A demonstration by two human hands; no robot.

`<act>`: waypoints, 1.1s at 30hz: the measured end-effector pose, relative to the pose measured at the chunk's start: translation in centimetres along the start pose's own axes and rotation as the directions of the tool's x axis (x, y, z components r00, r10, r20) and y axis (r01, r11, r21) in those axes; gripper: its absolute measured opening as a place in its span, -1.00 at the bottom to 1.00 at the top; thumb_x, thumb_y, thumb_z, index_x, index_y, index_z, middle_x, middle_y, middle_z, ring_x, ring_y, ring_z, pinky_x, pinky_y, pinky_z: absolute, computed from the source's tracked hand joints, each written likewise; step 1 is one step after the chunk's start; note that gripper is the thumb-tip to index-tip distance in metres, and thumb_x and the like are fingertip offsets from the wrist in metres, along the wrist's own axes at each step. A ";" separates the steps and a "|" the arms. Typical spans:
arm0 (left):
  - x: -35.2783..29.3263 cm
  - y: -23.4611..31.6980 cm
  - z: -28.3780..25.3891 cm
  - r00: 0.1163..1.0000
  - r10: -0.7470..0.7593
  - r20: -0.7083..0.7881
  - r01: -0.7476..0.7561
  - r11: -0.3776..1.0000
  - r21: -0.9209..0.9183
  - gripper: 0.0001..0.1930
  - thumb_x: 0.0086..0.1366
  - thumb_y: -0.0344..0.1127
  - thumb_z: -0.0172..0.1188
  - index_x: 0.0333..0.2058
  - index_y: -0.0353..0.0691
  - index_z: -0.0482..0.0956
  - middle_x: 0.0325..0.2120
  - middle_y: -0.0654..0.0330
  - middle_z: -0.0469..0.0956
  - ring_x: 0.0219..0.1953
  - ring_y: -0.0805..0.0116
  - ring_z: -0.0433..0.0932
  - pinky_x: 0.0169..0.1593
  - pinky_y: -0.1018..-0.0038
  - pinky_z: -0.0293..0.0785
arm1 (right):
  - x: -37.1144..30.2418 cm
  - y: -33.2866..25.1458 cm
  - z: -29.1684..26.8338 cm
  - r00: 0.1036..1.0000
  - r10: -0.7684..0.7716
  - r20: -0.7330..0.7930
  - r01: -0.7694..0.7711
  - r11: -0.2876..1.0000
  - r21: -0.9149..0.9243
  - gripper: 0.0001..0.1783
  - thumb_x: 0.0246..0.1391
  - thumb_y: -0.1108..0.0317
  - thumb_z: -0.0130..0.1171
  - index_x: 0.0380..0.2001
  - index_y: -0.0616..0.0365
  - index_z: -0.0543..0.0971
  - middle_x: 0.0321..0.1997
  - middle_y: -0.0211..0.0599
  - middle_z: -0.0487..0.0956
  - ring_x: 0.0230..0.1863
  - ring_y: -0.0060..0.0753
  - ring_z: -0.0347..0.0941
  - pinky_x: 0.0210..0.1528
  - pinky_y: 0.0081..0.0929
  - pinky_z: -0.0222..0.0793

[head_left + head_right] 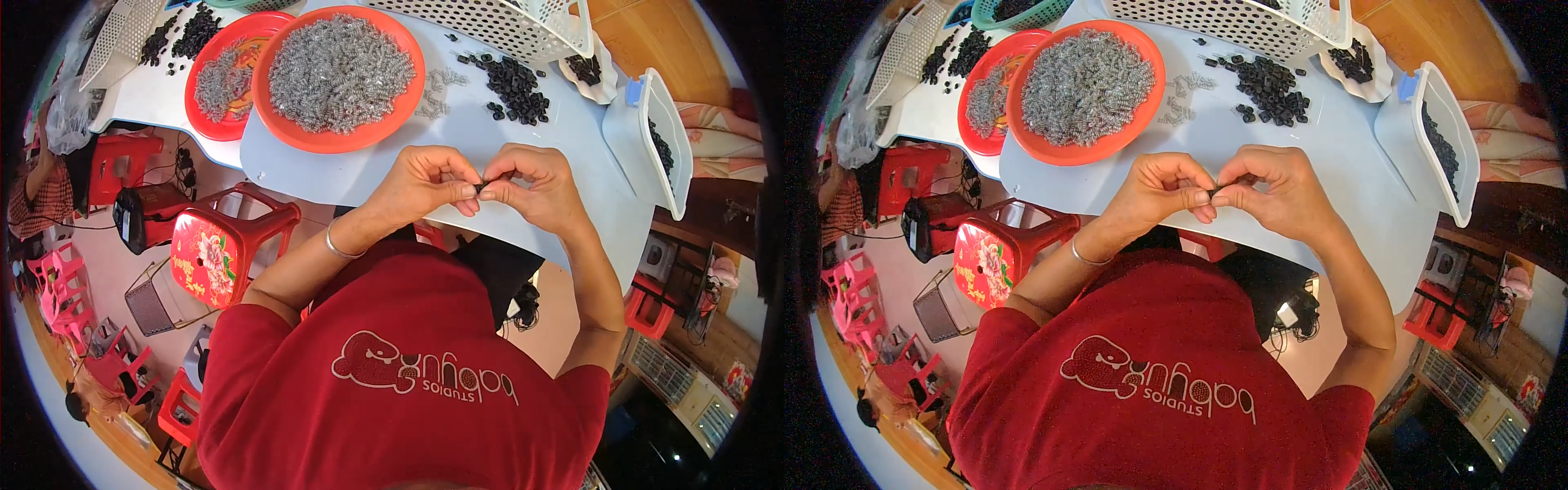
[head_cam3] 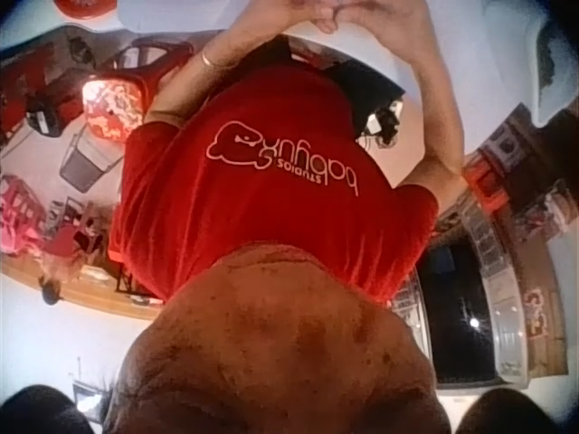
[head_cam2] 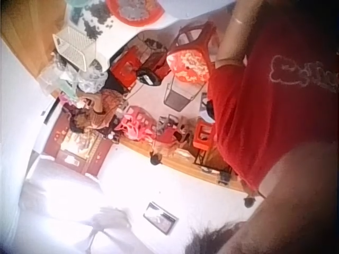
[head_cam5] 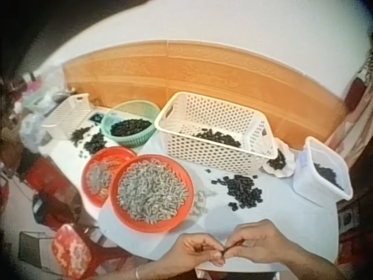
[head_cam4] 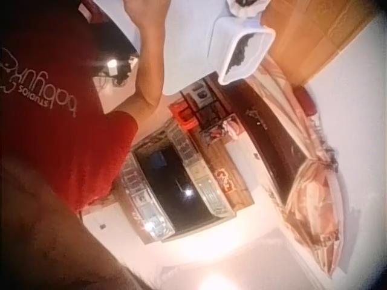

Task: The person assembles small components by taking black plastic pieces and silver metal inserts from trays on the table and fitting the metal inserts into the plastic pieces by hand.

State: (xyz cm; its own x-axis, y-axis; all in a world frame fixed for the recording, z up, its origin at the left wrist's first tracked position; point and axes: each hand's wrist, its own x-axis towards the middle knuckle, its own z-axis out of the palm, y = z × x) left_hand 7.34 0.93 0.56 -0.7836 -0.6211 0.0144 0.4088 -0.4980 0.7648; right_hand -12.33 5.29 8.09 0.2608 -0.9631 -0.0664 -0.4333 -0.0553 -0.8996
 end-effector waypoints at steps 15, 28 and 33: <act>0.2 -0.7 -1.2 0.999 -0.031 -0.029 0.021 0.959 -0.283 -0.86 0.26 -0.50 0.18 -0.20 -0.34 0.56 -0.34 0.07 0.62 -0.35 0.33 0.65 -0.24 0.44 0.65 | -1.2 1.7 3.1 0.921 -0.021 -0.389 0.114 0.969 0.218 -0.89 -0.03 0.59 0.30 -0.38 0.28 0.61 -0.35 -0.35 0.60 -0.35 -0.59 0.48 -0.32 -0.64 0.42; 0.2 -0.6 -1.0 0.999 -0.005 -0.037 -0.005 0.962 -0.274 -0.87 0.27 -0.53 0.15 -0.19 -0.34 0.54 -0.30 0.05 0.60 -0.29 0.31 0.64 -0.19 0.43 0.65 | -1.7 1.1 2.7 0.920 0.308 -0.240 -0.195 0.895 0.401 -0.83 0.11 0.55 0.19 -0.21 0.33 0.59 -0.32 -0.29 0.62 -0.26 -0.52 0.56 -0.16 -0.53 0.55; 0.3 -0.7 -0.8 0.998 -0.021 -0.064 0.005 0.968 -0.251 -0.88 0.27 -0.53 0.15 -0.21 -0.34 0.53 -0.34 0.08 0.60 -0.32 0.32 0.64 -0.21 0.43 0.65 | -1.8 -0.6 2.4 0.909 0.285 -0.304 -0.145 0.900 0.411 -0.83 0.12 0.56 0.18 -0.20 0.31 0.59 -0.30 -0.29 0.62 -0.28 -0.54 0.55 -0.17 -0.53 0.54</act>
State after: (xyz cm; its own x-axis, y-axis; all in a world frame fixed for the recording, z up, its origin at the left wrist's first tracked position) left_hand 7.18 0.55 -0.46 -0.7606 -0.6477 -0.0433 0.5096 -0.6371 0.5783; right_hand -10.48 7.66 7.68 -0.1487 -0.9713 -0.1854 -0.0736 0.1978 -0.9775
